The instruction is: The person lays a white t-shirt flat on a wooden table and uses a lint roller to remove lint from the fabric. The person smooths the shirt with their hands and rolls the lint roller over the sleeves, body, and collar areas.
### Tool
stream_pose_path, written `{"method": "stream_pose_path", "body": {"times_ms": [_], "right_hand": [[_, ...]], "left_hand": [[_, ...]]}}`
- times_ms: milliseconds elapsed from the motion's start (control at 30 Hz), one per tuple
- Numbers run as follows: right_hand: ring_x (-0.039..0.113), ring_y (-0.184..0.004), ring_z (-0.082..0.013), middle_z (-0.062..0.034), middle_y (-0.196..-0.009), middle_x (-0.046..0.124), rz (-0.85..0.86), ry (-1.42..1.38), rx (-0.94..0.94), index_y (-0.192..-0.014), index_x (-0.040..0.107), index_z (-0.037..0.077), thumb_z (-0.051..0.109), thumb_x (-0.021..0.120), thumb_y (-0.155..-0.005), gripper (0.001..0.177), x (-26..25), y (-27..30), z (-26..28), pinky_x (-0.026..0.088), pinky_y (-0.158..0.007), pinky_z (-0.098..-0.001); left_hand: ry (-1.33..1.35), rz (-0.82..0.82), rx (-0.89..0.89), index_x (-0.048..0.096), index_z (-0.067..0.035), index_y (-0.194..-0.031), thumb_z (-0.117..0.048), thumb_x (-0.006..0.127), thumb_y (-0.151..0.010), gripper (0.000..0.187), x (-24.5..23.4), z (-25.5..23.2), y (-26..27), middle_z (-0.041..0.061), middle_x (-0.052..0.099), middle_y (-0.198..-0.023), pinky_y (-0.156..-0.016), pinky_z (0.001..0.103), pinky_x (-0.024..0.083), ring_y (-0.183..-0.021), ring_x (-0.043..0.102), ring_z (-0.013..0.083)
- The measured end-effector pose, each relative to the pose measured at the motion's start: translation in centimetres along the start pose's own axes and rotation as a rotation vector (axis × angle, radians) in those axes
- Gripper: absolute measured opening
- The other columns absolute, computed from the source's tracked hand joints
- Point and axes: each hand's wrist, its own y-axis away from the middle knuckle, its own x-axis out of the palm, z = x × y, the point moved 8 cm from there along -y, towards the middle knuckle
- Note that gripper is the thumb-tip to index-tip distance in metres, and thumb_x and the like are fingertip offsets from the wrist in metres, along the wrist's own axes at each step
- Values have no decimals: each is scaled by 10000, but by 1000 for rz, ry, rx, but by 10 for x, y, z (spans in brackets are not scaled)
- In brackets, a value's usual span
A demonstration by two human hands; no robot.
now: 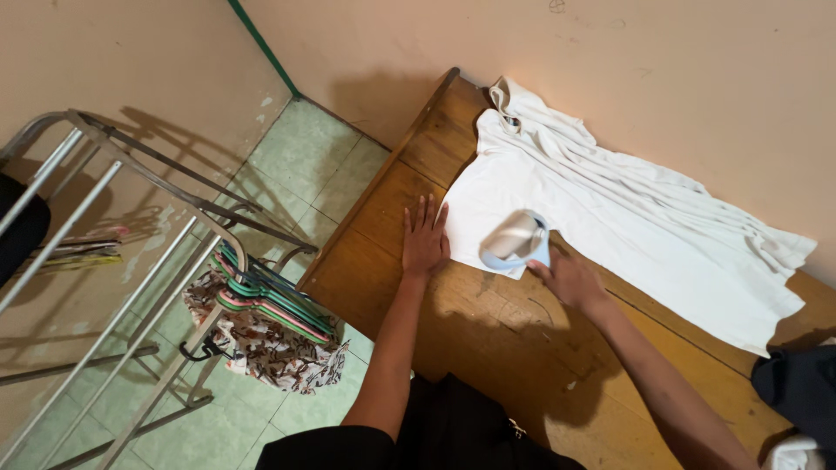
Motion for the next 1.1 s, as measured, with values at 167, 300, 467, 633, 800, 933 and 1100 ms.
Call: {"method": "stream_pose_path", "body": {"times_ms": [167,300,467,633,800,933,1100], "right_hand": [[674,-1028,-483,-288,-1060,717,-238,-3,-166,-1347,528,14,708,355,-984,802,-24,-61,57,533,-890,-596],[686,-1074,-482,-306,-1112,707,-230,20,-139,-1318,562,36,722,378,-977,788,-38,-101,87,528,-931,-595],[683,-1040,-495,-311,-1084,711,-283,-24,-219,-1260,581,-20,702,425,-983,789,-38,-85,75,531,-916,-587],[697,-1024,-456,-260,-1020,744,-191,-83,-155,-1332,535,-10,652,411,-965,768,-25,-22,19,520,-929,-565],[713,-1043,-397,-194,-941,776,-110,-9,-50,-1433,494,44,698,373,-941,827,-23,35,-13,528,-968,-534],[729,-1004,-402,-205,-907,768,-77,-19,-56,-1442,473,13,699,344,-951,854,-29,29,-4,540,-953,-541],[712,-1026,-385,-189,-974,694,-59,91,-91,-1236,629,-15,738,325,-1009,843,-34,-24,27,548,-924,-553]], "left_hand": [[1,-30,5,366,-108,-1590,-212,451,-943,660,6,3,1,162,273,-1686,-1272,598,84,-1586,183,328],[-3,-91,24,358,-29,-1582,-213,474,-919,698,9,8,-1,144,299,-1692,-1264,608,96,-1583,207,309],[54,-100,59,420,-95,-1553,-208,489,-928,639,8,14,-2,115,345,-1669,-1269,596,160,-1570,272,288],[43,-61,148,427,-142,-1559,-255,470,-997,575,-1,21,-1,110,359,-1659,-1252,562,211,-1542,300,291],[29,-63,138,412,-150,-1566,-265,446,-1002,577,-8,14,4,107,344,-1655,-1252,553,193,-1543,289,285],[-22,-43,137,401,-137,-1569,-258,435,-989,594,-6,14,0,102,339,-1660,-1266,543,174,-1552,278,275],[-9,-22,131,415,-130,-1549,-241,450,-961,599,-2,17,0,98,358,-1648,-1256,535,178,-1544,283,268]]}}
